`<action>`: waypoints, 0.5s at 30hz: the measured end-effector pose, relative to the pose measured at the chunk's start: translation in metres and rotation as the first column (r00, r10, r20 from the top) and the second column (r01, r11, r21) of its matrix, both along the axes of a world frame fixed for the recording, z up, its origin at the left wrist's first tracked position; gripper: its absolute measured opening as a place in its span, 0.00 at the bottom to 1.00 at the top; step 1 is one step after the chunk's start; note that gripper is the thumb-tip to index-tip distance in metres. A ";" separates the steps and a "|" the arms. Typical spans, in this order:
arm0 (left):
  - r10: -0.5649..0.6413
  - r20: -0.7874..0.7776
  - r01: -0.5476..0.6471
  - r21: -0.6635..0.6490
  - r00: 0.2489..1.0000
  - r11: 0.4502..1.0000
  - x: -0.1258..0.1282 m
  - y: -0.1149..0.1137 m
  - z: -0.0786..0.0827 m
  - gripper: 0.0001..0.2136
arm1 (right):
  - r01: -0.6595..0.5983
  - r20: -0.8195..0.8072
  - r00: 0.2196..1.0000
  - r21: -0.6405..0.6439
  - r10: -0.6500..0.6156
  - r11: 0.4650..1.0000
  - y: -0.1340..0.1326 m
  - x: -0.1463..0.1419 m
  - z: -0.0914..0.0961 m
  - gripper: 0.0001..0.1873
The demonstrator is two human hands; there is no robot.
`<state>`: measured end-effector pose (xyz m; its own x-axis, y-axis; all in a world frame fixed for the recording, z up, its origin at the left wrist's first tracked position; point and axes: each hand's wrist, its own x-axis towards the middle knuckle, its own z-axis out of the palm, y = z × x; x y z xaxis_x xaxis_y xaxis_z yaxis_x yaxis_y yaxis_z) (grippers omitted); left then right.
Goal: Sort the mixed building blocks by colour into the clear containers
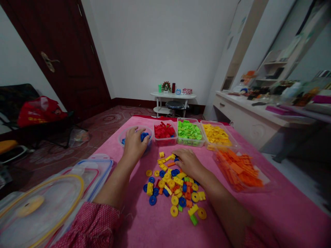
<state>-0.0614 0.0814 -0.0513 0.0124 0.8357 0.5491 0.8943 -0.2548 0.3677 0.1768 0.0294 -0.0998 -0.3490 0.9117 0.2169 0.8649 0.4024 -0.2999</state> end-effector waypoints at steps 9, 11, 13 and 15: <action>-0.082 -0.190 0.027 -0.277 0.978 0.960 0.006 -0.014 0.019 0.11 | 0.066 0.077 0.995 0.016 -0.067 0.998 -0.003 0.003 0.012 0.11; -0.094 -0.180 0.039 -0.287 0.979 0.957 0.004 -0.015 0.020 0.11 | 0.065 0.073 0.995 0.012 -0.066 0.998 -0.005 0.003 0.014 0.10; -0.119 -0.154 0.069 -0.296 0.981 0.953 0.002 -0.015 0.020 0.11 | 0.060 0.085 0.995 0.000 -0.060 0.998 -0.006 0.003 0.015 0.11; -0.146 -0.113 0.105 -0.309 0.983 0.945 -0.001 -0.014 0.019 0.11 | 0.056 0.100 0.993 -0.009 -0.055 0.998 -0.007 0.004 0.015 0.11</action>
<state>-0.0625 0.0669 -0.0321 0.1832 0.9484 0.2589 0.9082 -0.2641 0.3246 0.1803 0.0223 -0.0847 -0.3172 0.9325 0.1725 0.9116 0.3500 -0.2157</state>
